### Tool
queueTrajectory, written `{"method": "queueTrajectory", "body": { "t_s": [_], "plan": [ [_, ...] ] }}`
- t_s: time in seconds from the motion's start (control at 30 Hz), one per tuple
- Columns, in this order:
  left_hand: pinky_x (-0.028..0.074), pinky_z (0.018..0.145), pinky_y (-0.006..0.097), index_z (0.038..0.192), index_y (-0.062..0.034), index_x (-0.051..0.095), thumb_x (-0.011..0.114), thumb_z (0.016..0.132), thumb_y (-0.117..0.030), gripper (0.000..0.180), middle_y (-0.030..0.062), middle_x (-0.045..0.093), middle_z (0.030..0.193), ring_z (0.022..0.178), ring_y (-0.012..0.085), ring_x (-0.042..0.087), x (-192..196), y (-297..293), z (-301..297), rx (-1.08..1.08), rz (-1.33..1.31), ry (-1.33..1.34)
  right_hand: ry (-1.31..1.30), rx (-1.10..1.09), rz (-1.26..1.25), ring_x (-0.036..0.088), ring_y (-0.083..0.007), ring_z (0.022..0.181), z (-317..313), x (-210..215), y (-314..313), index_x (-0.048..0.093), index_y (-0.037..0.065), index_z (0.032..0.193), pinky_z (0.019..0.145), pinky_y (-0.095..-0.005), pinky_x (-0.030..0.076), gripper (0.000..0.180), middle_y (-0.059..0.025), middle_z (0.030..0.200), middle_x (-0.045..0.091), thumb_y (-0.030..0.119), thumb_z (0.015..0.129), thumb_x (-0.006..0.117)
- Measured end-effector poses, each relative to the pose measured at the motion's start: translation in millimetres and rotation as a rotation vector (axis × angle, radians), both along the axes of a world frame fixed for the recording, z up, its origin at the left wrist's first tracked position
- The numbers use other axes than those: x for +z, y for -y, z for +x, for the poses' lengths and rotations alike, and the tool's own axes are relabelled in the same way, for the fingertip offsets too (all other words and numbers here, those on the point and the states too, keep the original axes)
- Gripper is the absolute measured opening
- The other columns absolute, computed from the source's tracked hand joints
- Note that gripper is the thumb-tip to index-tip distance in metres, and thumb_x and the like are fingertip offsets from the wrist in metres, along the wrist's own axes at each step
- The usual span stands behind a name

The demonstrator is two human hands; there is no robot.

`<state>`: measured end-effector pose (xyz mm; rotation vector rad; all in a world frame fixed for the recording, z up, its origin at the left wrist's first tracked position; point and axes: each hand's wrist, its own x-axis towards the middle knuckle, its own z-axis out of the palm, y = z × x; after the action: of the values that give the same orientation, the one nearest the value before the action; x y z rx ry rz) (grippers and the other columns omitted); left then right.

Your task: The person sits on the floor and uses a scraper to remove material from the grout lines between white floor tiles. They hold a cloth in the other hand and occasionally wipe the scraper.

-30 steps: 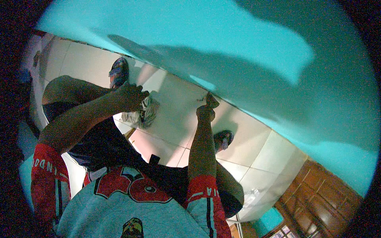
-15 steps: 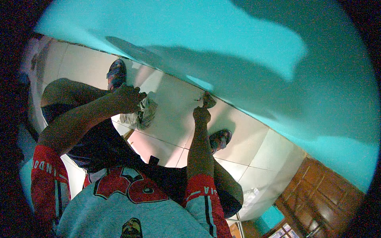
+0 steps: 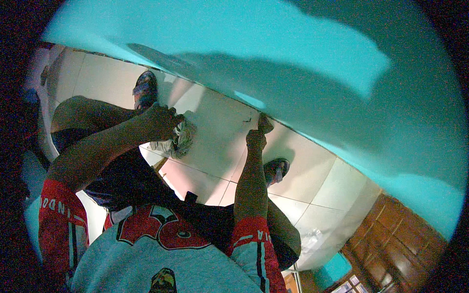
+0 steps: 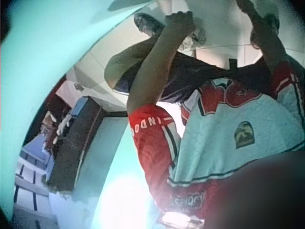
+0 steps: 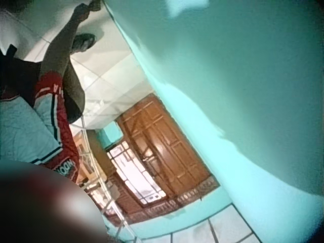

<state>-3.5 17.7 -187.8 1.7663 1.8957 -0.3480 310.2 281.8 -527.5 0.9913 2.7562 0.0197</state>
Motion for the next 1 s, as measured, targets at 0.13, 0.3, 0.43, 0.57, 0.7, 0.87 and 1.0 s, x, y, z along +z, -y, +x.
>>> {"method": "queueTrajectory", "body": {
  "t_s": [0.13,0.3,0.43,0.57,0.7,0.87,1.0],
  "plan": [
    [0.054,0.082,0.050,0.124,-0.0075,0.057,0.071,0.081,-0.030,0.050,0.0173,0.066,0.104,0.096,0.0347,0.068,5.9,-5.6,-1.3,0.090,-0.154,0.036,-0.123,-0.431,-0.428,0.065,-0.0248,0.056,-8.1,30.0,2.5,0.067,0.009,0.088,0.052,-0.0387,0.054,0.015,-0.0099,0.069,0.068,0.022,0.086,0.059],
    [0.055,0.082,0.050,0.126,-0.0071,0.056,0.066,0.084,-0.029,0.048,0.0171,0.066,0.106,0.097,0.0346,0.068,14.9,-8.4,-0.8,0.067,-0.129,0.029,-0.138,-0.375,-0.422,0.066,-0.0246,0.058,-34.5,66.0,5.3,0.062,0.011,0.109,0.055,-0.0381,0.054,0.025,-0.0085,0.076,0.069,0.023,0.087,0.056],
    [0.055,0.082,0.050,0.128,-0.0068,0.055,0.063,0.086,-0.032,0.050,0.0174,0.066,0.107,0.098,0.0343,0.068,15.1,-5.8,-2.0,0.047,-0.162,0.040,0.260,-0.199,-0.370,0.068,-0.0255,0.073,-46.8,74.9,-2.0,0.054,0.011,0.136,0.062,-0.0375,0.054,0.052,-0.0069,0.096,0.071,0.027,0.086,0.057],
    [0.055,0.082,0.049,0.129,-0.0072,0.054,0.063,0.087,-0.033,0.051,0.0171,0.065,0.107,0.099,0.0334,0.068,15.5,-5.4,-7.9,0.072,-0.184,0.010,-0.285,-0.599,-0.705,0.068,-0.0257,0.081,-36.9,67.2,-1.8,0.049,0.017,0.141,0.064,-0.0376,0.053,0.057,-0.0063,0.106,0.068,0.021,0.084,0.058],
    [0.055,0.082,0.050,0.130,-0.0074,0.054,0.061,0.087,-0.031,0.049,0.0167,0.065,0.107,0.098,0.0334,0.068,18.9,-3.3,-7.3,0.071,-0.155,0.015,-0.127,-0.551,-0.717,0.069,-0.0277,0.077,-32.2,58.9,2.8,0.051,0.023,0.140,0.063,-0.0397,0.054,0.055,-0.0059,0.111,0.068,0.027,0.085,0.057],
    [0.054,0.082,0.051,0.127,-0.0074,0.055,0.062,0.085,-0.028,0.048,0.0173,0.065,0.107,0.097,0.0338,0.068,16.8,-2.0,-6.6,0.106,-0.167,0.030,-0.250,-0.593,-0.639,0.070,-0.0284,0.077,-40.0,72.8,10.7,0.050,0.026,0.140,0.065,-0.0410,0.055,0.056,-0.0060,0.117,0.067,0.025,0.085,0.056],
    [0.054,0.082,0.052,0.126,-0.0068,0.055,0.062,0.085,-0.027,0.046,0.0177,0.065,0.106,0.096,0.0344,0.068,16.9,-1.1,-7.8,0.086,-0.156,0.028,-0.169,-0.488,-0.446,0.070,-0.0289,0.078,-43.0,98.5,19.4,0.049,0.028,0.141,0.066,-0.0421,0.056,0.057,-0.0061,0.121,0.066,0.024,0.085,0.056]
  ]
}}
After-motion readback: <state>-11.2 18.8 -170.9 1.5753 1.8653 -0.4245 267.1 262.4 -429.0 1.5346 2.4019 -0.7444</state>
